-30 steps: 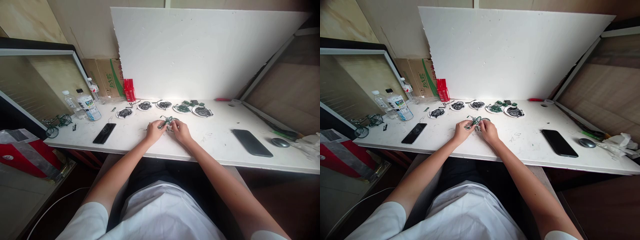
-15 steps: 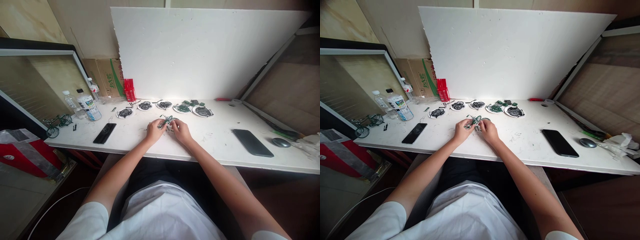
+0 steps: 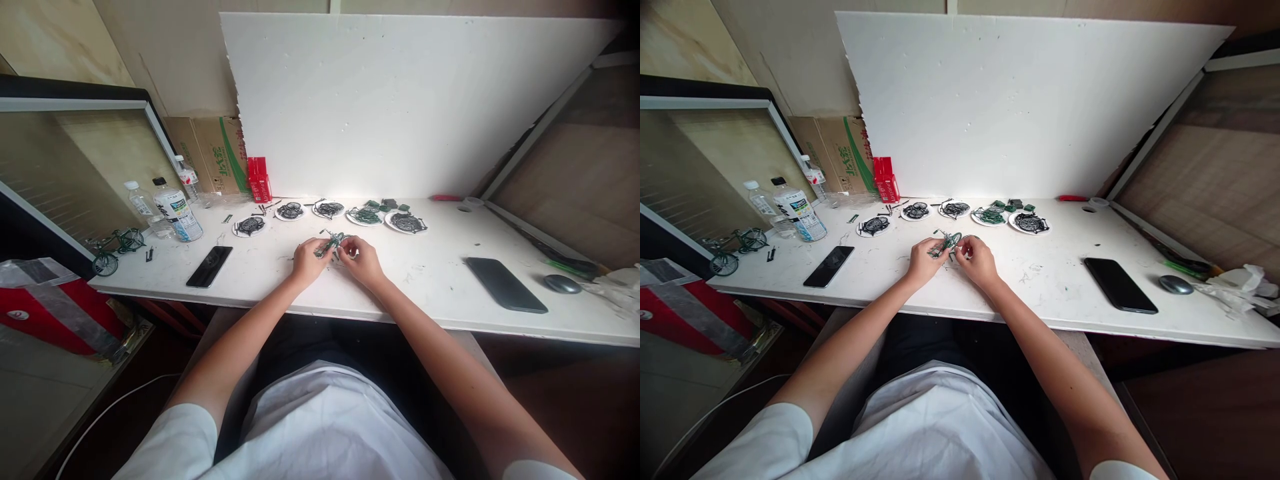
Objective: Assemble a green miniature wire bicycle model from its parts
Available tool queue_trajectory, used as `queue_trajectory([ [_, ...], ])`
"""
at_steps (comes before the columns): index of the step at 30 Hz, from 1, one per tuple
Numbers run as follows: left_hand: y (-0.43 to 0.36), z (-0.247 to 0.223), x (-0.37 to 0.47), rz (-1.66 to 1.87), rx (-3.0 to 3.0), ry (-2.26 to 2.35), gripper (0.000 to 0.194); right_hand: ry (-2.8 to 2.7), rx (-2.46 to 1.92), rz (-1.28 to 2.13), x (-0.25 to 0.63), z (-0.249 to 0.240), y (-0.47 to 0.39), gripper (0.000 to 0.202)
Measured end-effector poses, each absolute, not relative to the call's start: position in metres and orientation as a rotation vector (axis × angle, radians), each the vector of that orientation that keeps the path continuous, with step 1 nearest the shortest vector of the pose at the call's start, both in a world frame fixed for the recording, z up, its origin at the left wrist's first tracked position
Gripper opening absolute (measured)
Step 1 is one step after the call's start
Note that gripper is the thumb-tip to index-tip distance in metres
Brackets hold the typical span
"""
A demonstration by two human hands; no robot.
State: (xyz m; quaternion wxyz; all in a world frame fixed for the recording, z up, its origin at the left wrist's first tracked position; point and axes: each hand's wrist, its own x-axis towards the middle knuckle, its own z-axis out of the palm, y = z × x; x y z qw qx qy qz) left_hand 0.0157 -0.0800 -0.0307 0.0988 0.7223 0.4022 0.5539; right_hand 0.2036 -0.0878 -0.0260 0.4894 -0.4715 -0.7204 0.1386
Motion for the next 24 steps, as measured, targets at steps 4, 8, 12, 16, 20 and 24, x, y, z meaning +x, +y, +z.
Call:
queue_trajectory([
  [4,-0.0766,-0.0335,0.0157,1.598,2.044,1.188,0.016,-1.76,-1.132,0.329,0.204,-0.0263,-0.0868,0.014],
  [8,-0.073,-0.0367,0.0149,1.573,1.97,1.141,0.016,-1.764,-1.139,0.337,0.2042,-0.0264,-0.086,0.019],
  [12,-0.0731,-0.0375,0.0153,1.577,1.955,1.118,0.017,-1.785,-1.188,0.366,0.2051,-0.0257,-0.0857,0.028],
  [16,-0.0753,-0.0358,0.0159,1.595,1.974,1.1,0.016,-1.815,-1.228,0.369,0.2053,-0.0231,-0.0875,0.046],
  [20,-0.075,-0.0339,0.0143,1.615,1.962,1.102,0.018,-1.789,-1.223,0.384,0.2038,-0.0201,-0.0908,0.049],
  [24,-0.0734,-0.0335,0.0132,1.611,1.901,1.096,0.02,-1.746,-1.151,0.385,0.2028,-0.0193,-0.0922,0.029],
])
